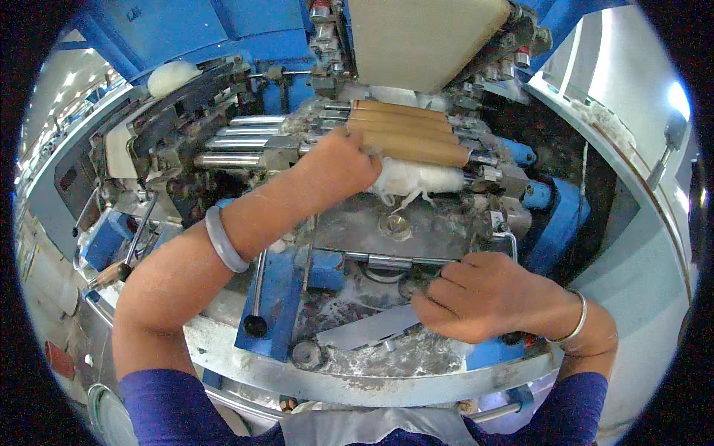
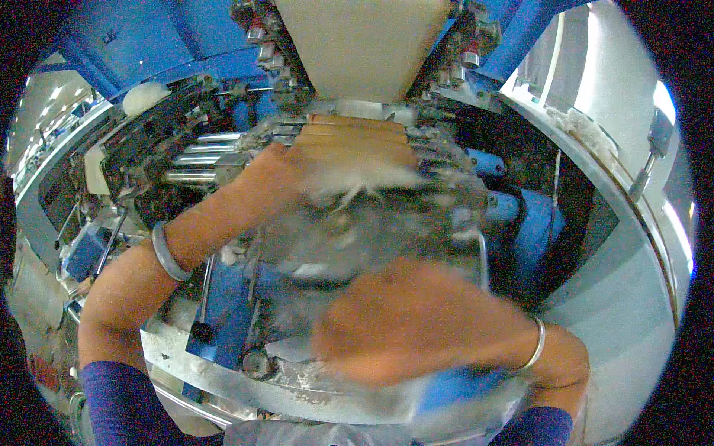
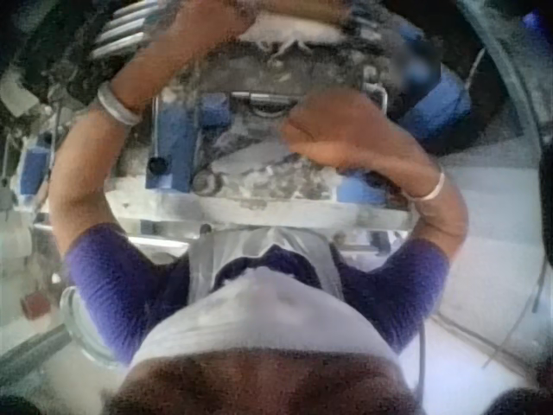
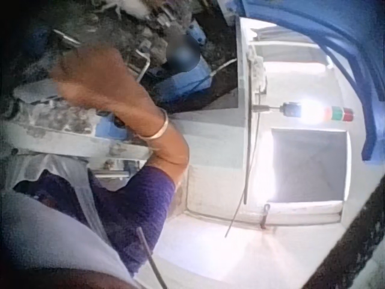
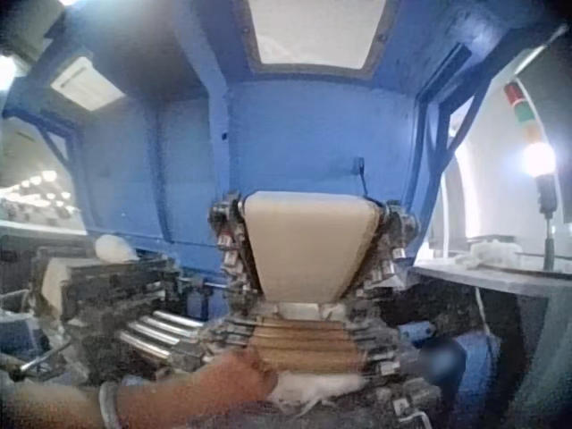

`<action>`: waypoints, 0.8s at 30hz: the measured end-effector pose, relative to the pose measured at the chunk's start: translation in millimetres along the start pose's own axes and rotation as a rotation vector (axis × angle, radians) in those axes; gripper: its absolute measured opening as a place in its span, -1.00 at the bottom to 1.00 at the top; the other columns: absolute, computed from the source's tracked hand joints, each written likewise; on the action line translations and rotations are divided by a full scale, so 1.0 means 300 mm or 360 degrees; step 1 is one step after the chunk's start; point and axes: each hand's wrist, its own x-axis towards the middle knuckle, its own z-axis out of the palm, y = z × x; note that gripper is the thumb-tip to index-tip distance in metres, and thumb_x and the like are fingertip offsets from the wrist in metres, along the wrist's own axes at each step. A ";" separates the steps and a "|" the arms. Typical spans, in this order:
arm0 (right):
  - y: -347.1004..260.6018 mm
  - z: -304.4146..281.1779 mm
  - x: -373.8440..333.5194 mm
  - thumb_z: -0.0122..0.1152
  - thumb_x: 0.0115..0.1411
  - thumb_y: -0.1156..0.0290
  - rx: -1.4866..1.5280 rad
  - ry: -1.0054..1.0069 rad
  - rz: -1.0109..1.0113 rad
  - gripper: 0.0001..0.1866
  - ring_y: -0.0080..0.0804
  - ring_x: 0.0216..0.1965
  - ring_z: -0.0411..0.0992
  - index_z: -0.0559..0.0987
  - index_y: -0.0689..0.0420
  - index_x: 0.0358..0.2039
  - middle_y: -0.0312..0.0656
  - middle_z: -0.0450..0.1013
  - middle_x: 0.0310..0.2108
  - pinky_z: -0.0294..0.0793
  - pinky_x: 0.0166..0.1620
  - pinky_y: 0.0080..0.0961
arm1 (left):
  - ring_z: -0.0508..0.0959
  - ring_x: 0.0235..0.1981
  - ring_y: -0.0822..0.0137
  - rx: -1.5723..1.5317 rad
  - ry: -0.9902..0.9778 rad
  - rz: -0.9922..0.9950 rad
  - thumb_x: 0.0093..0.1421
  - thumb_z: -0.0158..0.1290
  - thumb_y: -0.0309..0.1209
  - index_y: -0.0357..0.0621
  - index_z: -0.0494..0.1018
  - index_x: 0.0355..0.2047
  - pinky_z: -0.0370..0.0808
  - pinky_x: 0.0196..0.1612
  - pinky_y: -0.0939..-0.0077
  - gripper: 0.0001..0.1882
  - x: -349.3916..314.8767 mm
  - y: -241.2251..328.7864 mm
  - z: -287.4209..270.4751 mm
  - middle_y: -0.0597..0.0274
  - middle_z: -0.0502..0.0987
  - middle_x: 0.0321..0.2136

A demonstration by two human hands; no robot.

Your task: The person opens a textile machine and removes accumulated cotton fibers from rollers and internal parts using a screwdriver and by hand. The person then reassembles the machine cover.

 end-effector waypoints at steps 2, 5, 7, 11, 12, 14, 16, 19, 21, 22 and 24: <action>0.001 0.005 -0.006 0.14 -0.06 0.27 0.0083 0.0042 -0.0001 -0.90 -0.33 -0.60 0.45 0.47 -0.03 -0.53 -0.30 0.33 -0.67 0.41 -0.64 -0.38 | 0.58 -0.35 0.21 0.0118 -0.0066 0.0076 -0.08 0.16 -0.41 -0.02 0.56 -0.30 0.47 -0.34 0.39 -0.74 0.019 0.016 0.019 0.25 0.57 -0.62; 0.000 0.005 -0.023 0.15 -0.07 0.28 -0.0002 0.0000 -0.0011 -0.91 -0.35 -0.60 0.44 0.48 -0.04 -0.52 -0.32 0.32 -0.67 0.42 -0.63 -0.40 | 0.58 -0.34 0.20 0.0054 -0.0477 0.0037 -0.09 0.17 -0.42 0.00 0.56 -0.30 0.50 -0.32 0.34 -0.73 0.032 -0.011 -0.015 0.23 0.59 -0.54; 0.001 0.006 -0.033 0.15 -0.07 0.27 -0.0097 0.0103 -0.0003 -0.91 -0.38 -0.61 0.43 0.47 -0.05 -0.53 -0.34 0.30 -0.67 0.42 -0.63 -0.42 | 0.58 -0.33 0.18 0.0043 -0.0339 -0.0157 -0.08 0.17 -0.43 -0.01 0.55 -0.31 0.52 -0.31 0.30 -0.75 0.036 -0.064 -0.064 0.21 0.58 -0.48; 0.011 0.018 -0.044 0.16 -0.08 0.26 -0.0239 0.0225 0.0015 -0.89 -0.44 -0.65 0.39 0.43 -0.06 -0.56 -0.37 0.26 -0.67 0.39 -0.66 -0.46 | 0.59 -0.31 0.15 -0.0379 0.0632 -0.0500 -0.06 0.15 -0.47 -0.03 0.52 -0.32 0.54 -0.30 0.23 -0.77 0.053 -0.168 -0.148 0.14 0.56 -0.39; 0.015 0.021 -0.045 0.16 -0.08 0.26 -0.0189 0.0211 0.0045 -0.89 -0.45 -0.66 0.39 0.42 -0.06 -0.57 -0.37 0.26 -0.68 0.38 -0.67 -0.47 | 0.58 -0.31 0.15 -0.0336 0.0574 -0.0455 -0.05 0.14 -0.47 -0.04 0.51 -0.32 0.54 -0.30 0.22 -0.78 0.053 -0.178 -0.156 0.13 0.56 -0.42; 0.026 0.029 -0.044 0.17 -0.08 0.25 -0.0088 0.0176 0.0106 -0.86 -0.46 -0.68 0.37 0.40 -0.06 -0.58 -0.37 0.24 -0.69 0.36 -0.70 -0.47 | 0.57 -0.30 0.14 -0.0230 0.0625 -0.0343 -0.03 0.12 -0.48 -0.05 0.49 -0.30 0.54 -0.31 0.20 -0.78 0.052 -0.174 -0.149 0.13 0.54 -0.48; 0.039 0.037 -0.041 0.18 -0.07 0.24 -0.0179 0.0166 0.0065 -0.85 -0.44 -0.68 0.38 0.40 -0.05 -0.59 -0.37 0.25 -0.69 0.37 -0.70 -0.45 | 0.56 -0.30 0.16 -0.0253 0.0056 -0.0170 -0.03 0.10 -0.48 -0.08 0.51 -0.36 0.53 -0.31 0.22 -0.83 0.029 -0.121 -0.119 0.16 0.54 -0.52; 0.053 0.052 -0.032 0.17 -0.04 0.26 -0.0092 0.0133 0.0067 -0.83 -0.40 -0.68 0.40 0.38 -0.03 -0.61 -0.36 0.26 -0.71 0.39 -0.70 -0.40 | 0.56 -0.28 0.17 -0.0080 -0.0256 -0.0053 -0.04 0.10 -0.46 -0.11 0.54 -0.45 0.53 -0.29 0.19 -0.90 0.012 -0.030 -0.052 0.22 0.55 -0.56; 0.053 0.064 -0.025 0.16 -0.03 0.28 0.0002 0.0136 0.0081 -0.83 -0.38 -0.69 0.41 0.37 -0.02 -0.62 -0.35 0.27 -0.72 0.42 -0.69 -0.37 | 0.56 -0.26 0.18 0.0039 -0.0324 -0.0023 -0.03 0.11 -0.45 -0.13 0.56 -0.51 0.52 -0.27 0.14 -0.93 0.019 0.006 -0.022 0.24 0.55 -0.57; 0.050 0.071 -0.023 0.16 -0.02 0.29 0.0026 0.0159 0.0083 -0.83 -0.37 -0.69 0.41 0.37 -0.01 -0.63 -0.34 0.28 -0.72 0.43 -0.68 -0.36 | 0.57 -0.25 0.18 0.0077 -0.0354 0.0000 -0.03 0.11 -0.45 -0.14 0.57 -0.53 0.51 -0.26 0.11 -0.93 0.028 0.010 -0.018 0.25 0.56 -0.56; 0.043 0.081 -0.020 0.15 -0.02 0.31 0.0089 0.0179 0.0111 -0.83 -0.35 -0.69 0.42 0.36 0.00 -0.64 -0.33 0.29 -0.72 0.44 -0.68 -0.35 | 0.58 -0.25 0.14 0.0011 -0.0490 -0.0062 -0.01 0.10 -0.45 -0.13 0.58 -0.52 0.50 -0.26 0.07 -0.91 0.053 -0.001 -0.032 0.23 0.57 -0.54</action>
